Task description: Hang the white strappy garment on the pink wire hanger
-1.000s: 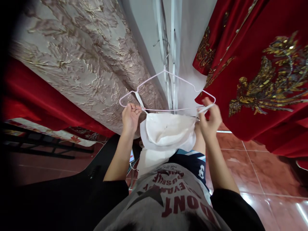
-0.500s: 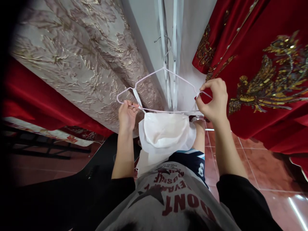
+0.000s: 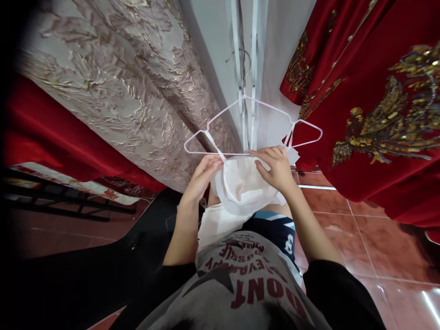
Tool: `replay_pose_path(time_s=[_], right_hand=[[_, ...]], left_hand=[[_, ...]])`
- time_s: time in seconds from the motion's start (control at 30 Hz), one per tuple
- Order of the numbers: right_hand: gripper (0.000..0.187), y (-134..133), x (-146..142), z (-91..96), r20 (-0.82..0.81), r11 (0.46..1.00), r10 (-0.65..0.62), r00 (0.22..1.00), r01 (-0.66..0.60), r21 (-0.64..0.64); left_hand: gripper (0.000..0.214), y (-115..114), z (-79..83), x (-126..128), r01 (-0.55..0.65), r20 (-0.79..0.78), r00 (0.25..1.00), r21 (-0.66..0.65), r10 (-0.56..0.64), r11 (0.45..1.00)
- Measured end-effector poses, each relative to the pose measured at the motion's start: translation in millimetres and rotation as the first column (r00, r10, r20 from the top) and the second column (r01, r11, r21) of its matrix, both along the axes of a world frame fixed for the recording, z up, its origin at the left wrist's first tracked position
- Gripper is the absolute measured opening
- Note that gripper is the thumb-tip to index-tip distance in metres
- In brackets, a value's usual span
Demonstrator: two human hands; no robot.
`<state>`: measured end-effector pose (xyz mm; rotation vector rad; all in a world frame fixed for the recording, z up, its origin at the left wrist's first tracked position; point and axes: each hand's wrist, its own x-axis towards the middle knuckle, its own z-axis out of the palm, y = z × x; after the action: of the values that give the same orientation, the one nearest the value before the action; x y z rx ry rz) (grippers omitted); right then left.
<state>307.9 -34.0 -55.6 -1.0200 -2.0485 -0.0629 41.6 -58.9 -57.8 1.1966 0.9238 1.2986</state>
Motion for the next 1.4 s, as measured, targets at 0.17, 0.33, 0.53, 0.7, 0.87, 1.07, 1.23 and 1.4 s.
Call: replay_pose_path(time_s=[0.17,0.33,0.53,0.7,0.87,1.07,1.23,1.4], right_hand=[[0.026,-2.4,9.4,5.1,-0.066,1.0,0.019,0.998,-0.019,0.007],[0.031,-5.0,7.9,1.2,-0.072,0.998,0.055,0.996,-0.055,0.007],[0.039,-7.3,2.2,-2.7,-0.047,0.997,0.073,0.996,-0.073,-0.01],[0.047,-12.1,-10.6,-8.8,-0.076,0.993,0.114,0.991,-0.116,-0.025],[0.036,-4.9,6.4,-6.4,-0.631,0.989,-0.111,0.768,0.146,0.004],[0.012,3.6,33.7,35.4,-0.602,0.897,-0.176,0.779,-0.125,-0.424],[0.038,20.2,39.9,36.4,-0.767,0.985,-0.097,0.634,-0.051,-0.166],[0.05,35.8,55.9,-1.5,-0.835,0.884,-0.185,0.519,0.459,0.089]], left_hand=[[0.035,-15.2,46.8,-20.9,0.213,-0.068,0.975,-0.001,-0.212,0.977],[0.032,7.4,60.3,-48.3,-0.186,0.165,0.973,0.164,0.159,0.969],[0.018,29.0,25.9,-52.4,-0.552,0.159,0.833,0.169,0.53,0.817],[0.033,21.0,13.5,-21.0,-0.287,0.174,0.944,0.003,0.282,0.958],[0.04,24.9,11.1,2.2,-0.395,0.291,0.882,0.031,0.37,0.918],[0.047,33.5,3.4,2.8,-0.429,0.353,0.854,0.063,0.382,0.901],[0.049,31.8,8.1,-0.7,-0.415,0.302,0.872,0.036,0.386,0.909],[0.046,26.4,13.7,-6.7,-0.388,0.244,0.896,0.023,0.372,0.921]])
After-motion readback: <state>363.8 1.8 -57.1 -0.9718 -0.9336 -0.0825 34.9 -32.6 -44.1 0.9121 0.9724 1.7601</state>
